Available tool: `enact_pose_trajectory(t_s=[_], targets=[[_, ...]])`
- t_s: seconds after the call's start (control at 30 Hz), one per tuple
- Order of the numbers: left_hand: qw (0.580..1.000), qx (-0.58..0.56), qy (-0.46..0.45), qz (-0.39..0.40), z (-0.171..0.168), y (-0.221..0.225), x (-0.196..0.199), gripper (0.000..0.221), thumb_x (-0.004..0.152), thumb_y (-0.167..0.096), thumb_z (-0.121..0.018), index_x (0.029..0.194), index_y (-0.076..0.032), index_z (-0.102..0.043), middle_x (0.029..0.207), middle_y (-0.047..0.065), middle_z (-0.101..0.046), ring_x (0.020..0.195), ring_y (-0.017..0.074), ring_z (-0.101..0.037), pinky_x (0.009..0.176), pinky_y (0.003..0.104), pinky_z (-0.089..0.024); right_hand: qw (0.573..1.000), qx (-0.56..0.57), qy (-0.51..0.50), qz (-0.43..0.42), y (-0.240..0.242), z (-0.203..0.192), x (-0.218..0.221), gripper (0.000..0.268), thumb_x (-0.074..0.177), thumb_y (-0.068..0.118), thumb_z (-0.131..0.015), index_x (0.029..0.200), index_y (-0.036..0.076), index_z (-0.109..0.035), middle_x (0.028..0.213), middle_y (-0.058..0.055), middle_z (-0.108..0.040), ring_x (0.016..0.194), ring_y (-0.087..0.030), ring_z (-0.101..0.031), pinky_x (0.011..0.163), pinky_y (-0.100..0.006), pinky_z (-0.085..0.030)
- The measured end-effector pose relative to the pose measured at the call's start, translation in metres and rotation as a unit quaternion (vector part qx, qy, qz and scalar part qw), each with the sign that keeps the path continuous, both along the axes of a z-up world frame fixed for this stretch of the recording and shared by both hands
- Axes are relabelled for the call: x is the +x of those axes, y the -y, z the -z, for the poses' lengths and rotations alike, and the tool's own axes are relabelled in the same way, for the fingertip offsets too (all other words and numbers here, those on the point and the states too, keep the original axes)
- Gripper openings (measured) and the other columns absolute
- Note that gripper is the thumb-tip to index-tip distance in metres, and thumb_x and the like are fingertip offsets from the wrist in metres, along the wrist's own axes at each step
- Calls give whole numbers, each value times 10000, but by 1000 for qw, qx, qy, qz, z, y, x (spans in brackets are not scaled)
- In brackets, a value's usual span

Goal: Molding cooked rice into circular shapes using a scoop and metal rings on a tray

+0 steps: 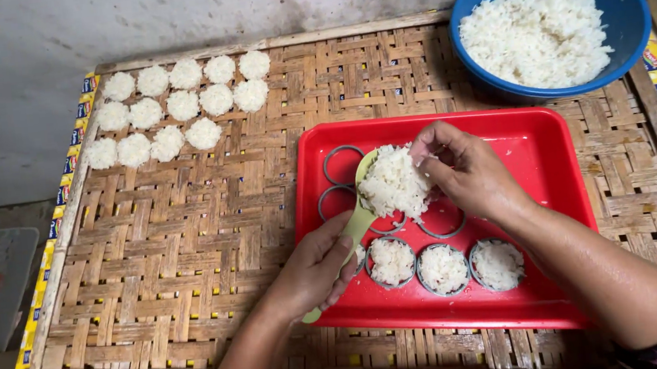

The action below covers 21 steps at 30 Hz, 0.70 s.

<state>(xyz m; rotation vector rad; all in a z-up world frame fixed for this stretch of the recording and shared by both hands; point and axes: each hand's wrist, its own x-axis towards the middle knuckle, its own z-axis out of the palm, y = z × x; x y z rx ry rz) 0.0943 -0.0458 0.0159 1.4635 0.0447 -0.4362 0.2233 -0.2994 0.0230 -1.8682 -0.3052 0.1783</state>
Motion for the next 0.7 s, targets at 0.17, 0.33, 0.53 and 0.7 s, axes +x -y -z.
enact_pose_trajectory(t_s=[0.17,0.33,0.53,0.7], targets=[[1000,-25,1,13,7,-1,-22,515,1061,-86,-342,1549,80,-329,633,133,-548,319,179,-520,227,273,-445,995,-67,51,-55,-8,-26,-39,388,783,155,-797,1134,40,-677,1037,-215,-677,955,-370,-692,828,-487,-582],[998,-54,-19,17,-1,7,-33,537,1065,-143,-405,1590,-37,-373,693,30,-525,401,83,-365,341,227,-331,977,-135,141,-82,-8,-25,-54,747,598,130,-948,1222,43,-547,1159,-80,-569,868,-189,-612,750,-325,-544],[996,-63,-67,-12,6,12,-35,514,1061,-154,-421,1566,-61,-402,693,25,-530,374,64,-349,297,225,-284,977,-130,150,-77,0,-15,-51,549,676,49,-824,1176,37,-598,1043,-79,-596,790,-179,-589,685,-302,-513],[996,-70,-63,5,10,12,-36,524,1063,-141,-411,1579,-52,-380,702,17,-525,387,59,-367,311,222,-313,979,-148,123,-69,5,-5,-45,328,735,41,-787,1036,58,-659,980,-41,-621,757,-143,-563,638,-281,-486]])
